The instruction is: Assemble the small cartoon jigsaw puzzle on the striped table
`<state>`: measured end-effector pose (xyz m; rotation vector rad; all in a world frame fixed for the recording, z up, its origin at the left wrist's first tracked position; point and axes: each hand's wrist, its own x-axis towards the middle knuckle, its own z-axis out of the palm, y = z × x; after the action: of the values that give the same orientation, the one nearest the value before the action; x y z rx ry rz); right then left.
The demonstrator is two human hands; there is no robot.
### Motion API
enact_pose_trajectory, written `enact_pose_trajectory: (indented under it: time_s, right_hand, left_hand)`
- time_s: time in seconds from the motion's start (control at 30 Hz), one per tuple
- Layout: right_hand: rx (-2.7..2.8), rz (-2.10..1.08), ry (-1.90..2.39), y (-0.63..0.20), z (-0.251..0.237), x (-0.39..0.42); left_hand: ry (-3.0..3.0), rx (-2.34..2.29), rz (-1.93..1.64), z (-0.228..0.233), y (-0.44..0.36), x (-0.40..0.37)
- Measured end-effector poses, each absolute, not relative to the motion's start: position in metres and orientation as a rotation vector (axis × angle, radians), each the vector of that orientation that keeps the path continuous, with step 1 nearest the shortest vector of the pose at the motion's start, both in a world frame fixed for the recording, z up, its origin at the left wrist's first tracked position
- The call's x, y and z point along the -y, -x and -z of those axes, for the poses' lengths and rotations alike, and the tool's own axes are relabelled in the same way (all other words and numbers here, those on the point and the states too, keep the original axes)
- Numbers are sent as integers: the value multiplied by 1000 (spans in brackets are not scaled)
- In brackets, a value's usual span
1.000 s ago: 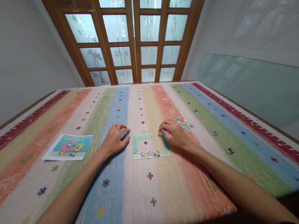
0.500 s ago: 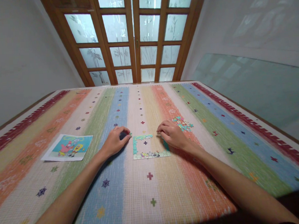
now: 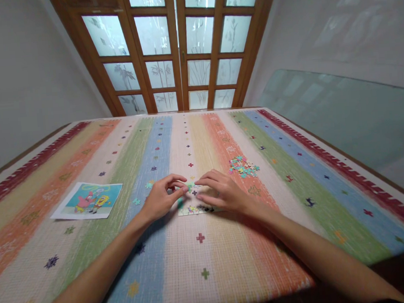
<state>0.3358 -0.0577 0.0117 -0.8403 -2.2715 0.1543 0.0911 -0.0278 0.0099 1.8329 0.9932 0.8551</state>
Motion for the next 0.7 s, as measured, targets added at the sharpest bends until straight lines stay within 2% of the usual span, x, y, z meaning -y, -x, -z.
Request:
enact_pose_trajectory:
  time_s: [0.4, 0.7]
  right_hand:
    - [2229, -102, 733, -332, -11, 59]
    - [2258, -72, 957, -354, -12, 47]
  left_hand:
    - [-1665, -884, -850, -10, -104, 40]
    - [-2274, -1129, -875, -8, -88, 35]
